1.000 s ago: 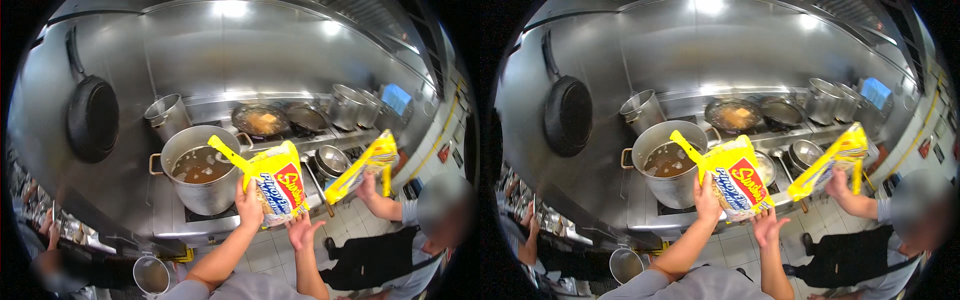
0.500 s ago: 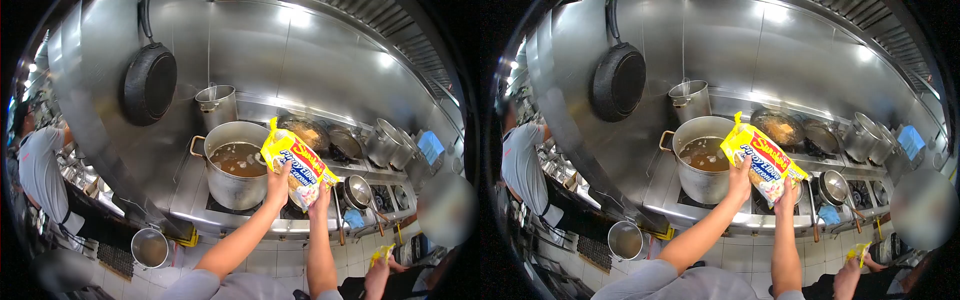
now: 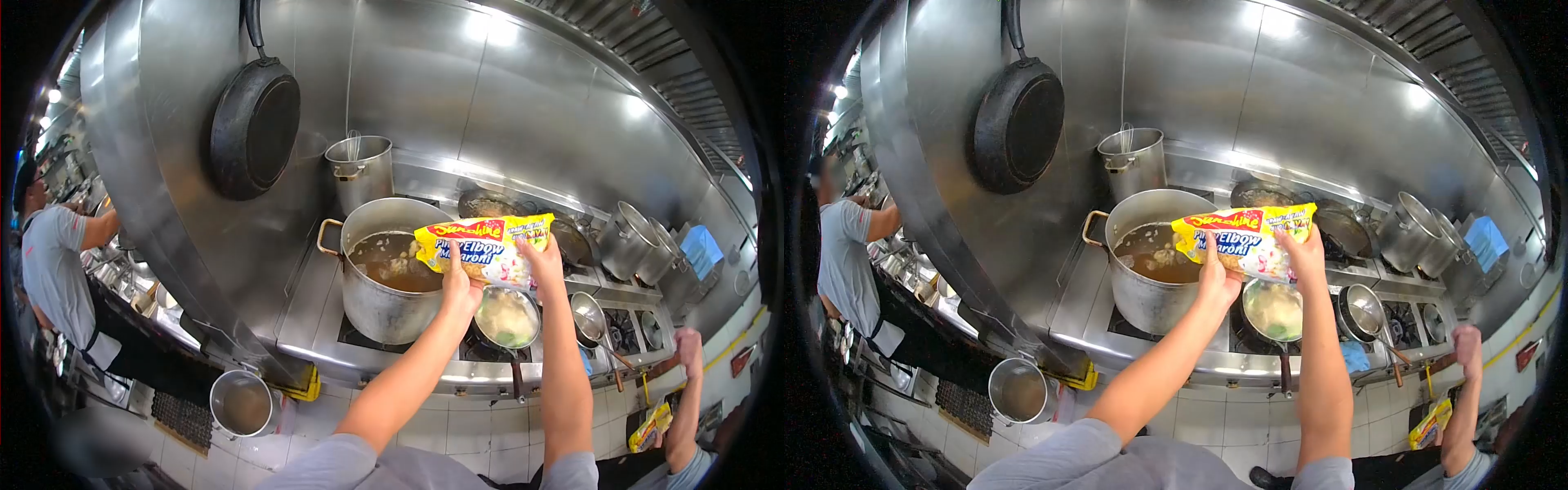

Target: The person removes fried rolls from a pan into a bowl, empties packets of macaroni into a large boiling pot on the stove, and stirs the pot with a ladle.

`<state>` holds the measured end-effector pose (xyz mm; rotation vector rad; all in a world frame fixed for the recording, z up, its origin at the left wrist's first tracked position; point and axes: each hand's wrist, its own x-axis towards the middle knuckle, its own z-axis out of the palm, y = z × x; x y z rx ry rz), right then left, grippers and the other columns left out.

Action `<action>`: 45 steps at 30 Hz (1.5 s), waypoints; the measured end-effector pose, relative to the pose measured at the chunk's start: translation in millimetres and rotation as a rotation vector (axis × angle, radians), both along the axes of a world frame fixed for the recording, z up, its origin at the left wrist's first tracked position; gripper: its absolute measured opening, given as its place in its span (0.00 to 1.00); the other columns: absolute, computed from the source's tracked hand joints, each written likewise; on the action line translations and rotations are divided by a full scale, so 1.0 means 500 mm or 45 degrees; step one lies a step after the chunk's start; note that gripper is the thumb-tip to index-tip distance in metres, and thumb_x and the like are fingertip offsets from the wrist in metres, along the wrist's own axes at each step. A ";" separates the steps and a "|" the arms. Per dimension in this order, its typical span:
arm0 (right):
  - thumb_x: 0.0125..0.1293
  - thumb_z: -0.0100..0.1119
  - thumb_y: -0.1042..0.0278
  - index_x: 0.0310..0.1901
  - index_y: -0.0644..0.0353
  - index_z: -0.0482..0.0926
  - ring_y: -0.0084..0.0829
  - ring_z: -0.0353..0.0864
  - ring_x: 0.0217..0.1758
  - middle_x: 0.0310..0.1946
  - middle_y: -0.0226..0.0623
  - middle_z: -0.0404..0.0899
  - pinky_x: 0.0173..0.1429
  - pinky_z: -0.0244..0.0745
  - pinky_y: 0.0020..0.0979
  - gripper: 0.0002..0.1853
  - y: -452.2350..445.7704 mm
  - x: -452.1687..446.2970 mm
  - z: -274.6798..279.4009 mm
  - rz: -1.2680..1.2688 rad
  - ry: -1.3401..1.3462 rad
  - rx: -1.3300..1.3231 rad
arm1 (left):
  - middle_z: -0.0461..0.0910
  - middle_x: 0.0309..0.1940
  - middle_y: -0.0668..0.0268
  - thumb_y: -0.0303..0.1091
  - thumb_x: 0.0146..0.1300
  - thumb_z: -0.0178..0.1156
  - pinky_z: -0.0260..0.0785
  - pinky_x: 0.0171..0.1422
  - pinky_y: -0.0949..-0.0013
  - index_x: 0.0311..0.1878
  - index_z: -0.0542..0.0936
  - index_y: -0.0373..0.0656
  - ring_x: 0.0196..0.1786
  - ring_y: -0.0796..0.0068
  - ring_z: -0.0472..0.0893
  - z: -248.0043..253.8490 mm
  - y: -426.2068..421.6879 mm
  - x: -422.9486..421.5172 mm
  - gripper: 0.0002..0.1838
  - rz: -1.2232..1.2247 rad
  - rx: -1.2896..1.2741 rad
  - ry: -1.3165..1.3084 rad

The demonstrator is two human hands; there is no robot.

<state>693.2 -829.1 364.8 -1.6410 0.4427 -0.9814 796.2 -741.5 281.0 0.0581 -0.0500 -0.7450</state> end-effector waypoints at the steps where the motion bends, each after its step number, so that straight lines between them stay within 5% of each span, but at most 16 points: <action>1: 0.54 0.66 0.70 0.46 0.64 0.70 0.24 0.79 0.37 0.37 0.36 0.79 0.44 0.74 0.28 0.20 0.005 0.005 0.018 -0.023 0.057 -0.085 | 0.77 0.51 0.67 0.59 0.60 0.55 0.72 0.56 0.56 0.57 0.69 0.47 0.51 0.67 0.78 0.002 -0.002 0.004 0.30 -0.031 0.026 0.003; 8: 0.50 0.69 0.67 0.39 0.67 0.73 0.24 0.78 0.35 0.33 0.38 0.79 0.41 0.73 0.29 0.18 0.022 0.061 0.100 -0.215 0.280 -0.407 | 0.76 0.52 0.67 0.64 0.60 0.50 0.69 0.58 0.51 0.57 0.70 0.51 0.54 0.64 0.77 0.037 0.005 0.018 0.31 -0.106 -0.030 0.106; 16: 0.49 0.67 0.57 0.43 0.65 0.75 0.44 0.81 0.42 0.35 0.49 0.81 0.46 0.73 0.38 0.23 0.049 0.117 0.161 -0.378 0.581 -0.771 | 0.75 0.54 0.64 0.63 0.61 0.51 0.67 0.61 0.49 0.58 0.69 0.49 0.57 0.60 0.75 0.040 -0.004 0.034 0.31 -0.100 -0.169 0.186; 17: 0.50 0.66 0.56 0.43 0.64 0.76 0.46 0.80 0.43 0.36 0.50 0.81 0.47 0.73 0.40 0.23 0.052 0.124 0.167 -0.416 0.632 -0.819 | 0.72 0.58 0.63 0.63 0.62 0.47 0.61 0.67 0.49 0.61 0.68 0.48 0.61 0.59 0.71 0.039 -0.002 0.037 0.33 -0.109 -0.205 0.151; 28: 0.50 0.66 0.53 0.52 0.55 0.74 0.44 0.79 0.48 0.43 0.46 0.80 0.50 0.74 0.41 0.28 0.127 0.223 0.209 -0.374 0.891 -0.928 | 0.70 0.61 0.65 0.61 0.67 0.38 0.61 0.68 0.50 0.63 0.66 0.46 0.63 0.60 0.70 0.025 0.003 0.073 0.32 -0.015 -0.405 0.198; 33: 0.50 0.67 0.56 0.56 0.51 0.72 0.40 0.77 0.51 0.46 0.41 0.79 0.51 0.73 0.38 0.29 0.175 0.272 0.243 -0.191 0.856 -1.400 | 0.72 0.53 0.50 0.64 0.65 0.40 0.68 0.63 0.54 0.61 0.65 0.37 0.58 0.54 0.73 0.041 0.039 0.077 0.38 -0.215 -0.221 0.413; 36: 0.50 0.67 0.56 0.55 0.47 0.73 0.40 0.77 0.52 0.48 0.38 0.78 0.52 0.72 0.38 0.29 0.207 0.293 0.259 0.033 0.901 -1.564 | 0.69 0.54 0.44 0.64 0.61 0.48 0.68 0.63 0.54 0.66 0.50 0.35 0.55 0.52 0.74 0.046 0.060 0.042 0.45 -0.323 -0.140 0.499; 38: 0.47 0.69 0.54 0.54 0.46 0.73 0.39 0.77 0.51 0.45 0.35 0.78 0.51 0.73 0.39 0.30 0.216 0.311 0.258 0.068 0.936 -1.685 | 0.69 0.53 0.43 0.60 0.64 0.48 0.69 0.62 0.55 0.66 0.47 0.36 0.56 0.52 0.74 0.034 0.100 0.000 0.42 -0.360 -0.126 0.349; 40: 0.46 0.70 0.55 0.55 0.44 0.73 0.38 0.77 0.51 0.43 0.34 0.78 0.51 0.73 0.38 0.30 0.236 0.313 0.263 0.226 0.971 -1.930 | 0.71 0.53 0.46 0.55 0.67 0.48 0.69 0.60 0.56 0.62 0.54 0.37 0.56 0.53 0.74 0.020 0.155 -0.046 0.34 -0.515 -0.044 -0.020; 45: 0.48 0.69 0.62 0.54 0.36 0.75 0.32 0.72 0.56 0.46 0.28 0.75 0.57 0.64 0.42 0.28 0.272 0.318 0.250 0.312 1.077 -2.247 | 0.72 0.54 0.50 0.50 0.70 0.44 0.69 0.59 0.57 0.57 0.64 0.40 0.57 0.56 0.74 -0.040 0.287 -0.101 0.24 -0.738 0.206 -0.276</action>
